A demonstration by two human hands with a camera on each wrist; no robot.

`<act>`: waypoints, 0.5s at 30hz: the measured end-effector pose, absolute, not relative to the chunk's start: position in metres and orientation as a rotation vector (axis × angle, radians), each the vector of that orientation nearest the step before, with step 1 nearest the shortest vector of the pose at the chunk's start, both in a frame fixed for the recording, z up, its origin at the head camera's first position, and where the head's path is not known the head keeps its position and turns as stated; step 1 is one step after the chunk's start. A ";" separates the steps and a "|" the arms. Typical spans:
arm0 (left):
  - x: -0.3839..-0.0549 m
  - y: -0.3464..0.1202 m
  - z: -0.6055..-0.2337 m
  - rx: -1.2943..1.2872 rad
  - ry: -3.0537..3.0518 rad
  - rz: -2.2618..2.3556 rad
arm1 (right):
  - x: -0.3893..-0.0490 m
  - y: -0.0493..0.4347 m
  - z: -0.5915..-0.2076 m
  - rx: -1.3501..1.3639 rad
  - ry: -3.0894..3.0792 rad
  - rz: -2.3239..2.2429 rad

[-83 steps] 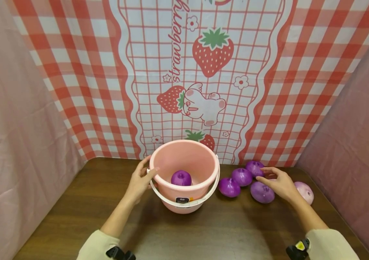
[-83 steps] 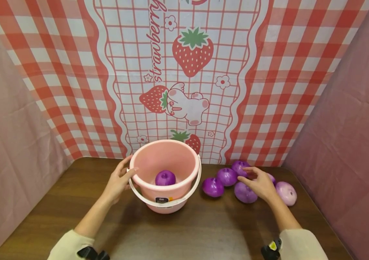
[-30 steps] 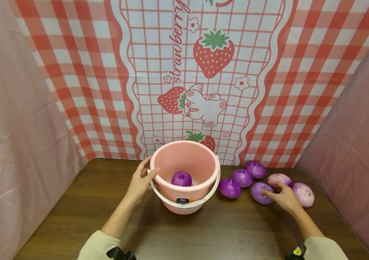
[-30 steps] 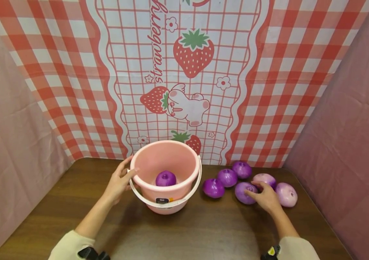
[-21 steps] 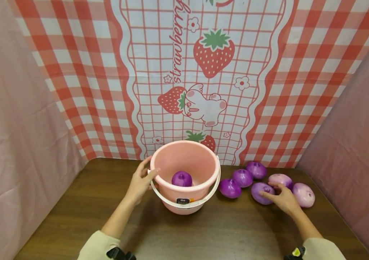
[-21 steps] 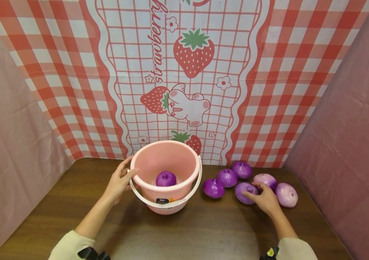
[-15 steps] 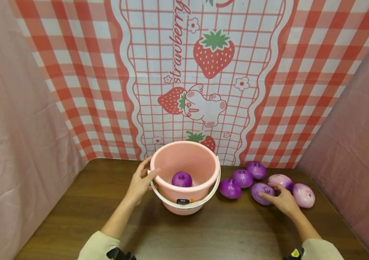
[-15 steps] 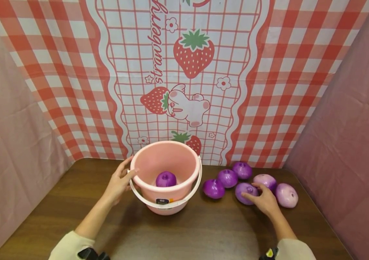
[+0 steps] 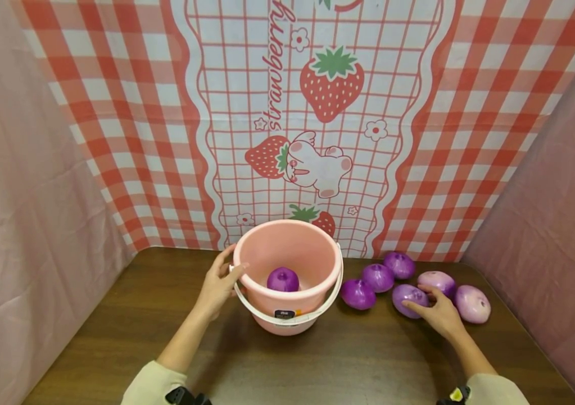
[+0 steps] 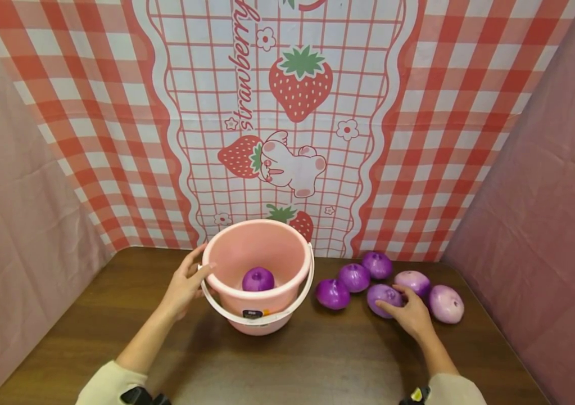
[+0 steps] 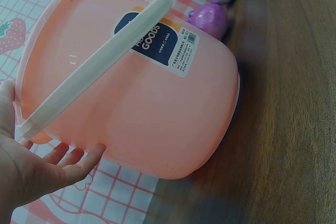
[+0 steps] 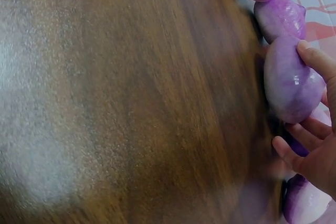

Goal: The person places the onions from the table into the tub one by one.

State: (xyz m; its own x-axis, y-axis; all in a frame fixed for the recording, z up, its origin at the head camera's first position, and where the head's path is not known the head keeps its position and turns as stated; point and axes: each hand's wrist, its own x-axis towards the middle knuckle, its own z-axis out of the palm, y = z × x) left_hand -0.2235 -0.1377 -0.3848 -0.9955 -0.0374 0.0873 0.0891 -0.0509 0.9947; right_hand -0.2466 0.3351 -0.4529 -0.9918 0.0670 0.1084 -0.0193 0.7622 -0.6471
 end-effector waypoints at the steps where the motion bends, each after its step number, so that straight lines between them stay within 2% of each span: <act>1: -0.223 -0.138 -0.385 -0.055 -2.102 -2.218 | -0.247 0.335 -0.453 -0.039 -2.826 1.046; 15: -0.223 -0.138 -0.385 -0.059 -2.101 -2.225 | -0.245 0.338 -0.452 -0.051 -2.807 1.082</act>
State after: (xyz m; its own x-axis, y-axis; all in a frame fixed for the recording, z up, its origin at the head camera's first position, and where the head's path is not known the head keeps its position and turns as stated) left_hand -0.2233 -0.1380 -0.3845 -0.9960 -0.0325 0.0836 0.0853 -0.0561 0.9948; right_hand -0.2454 0.3380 -0.4519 -0.9907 0.0787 0.1112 -0.0163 0.7419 -0.6703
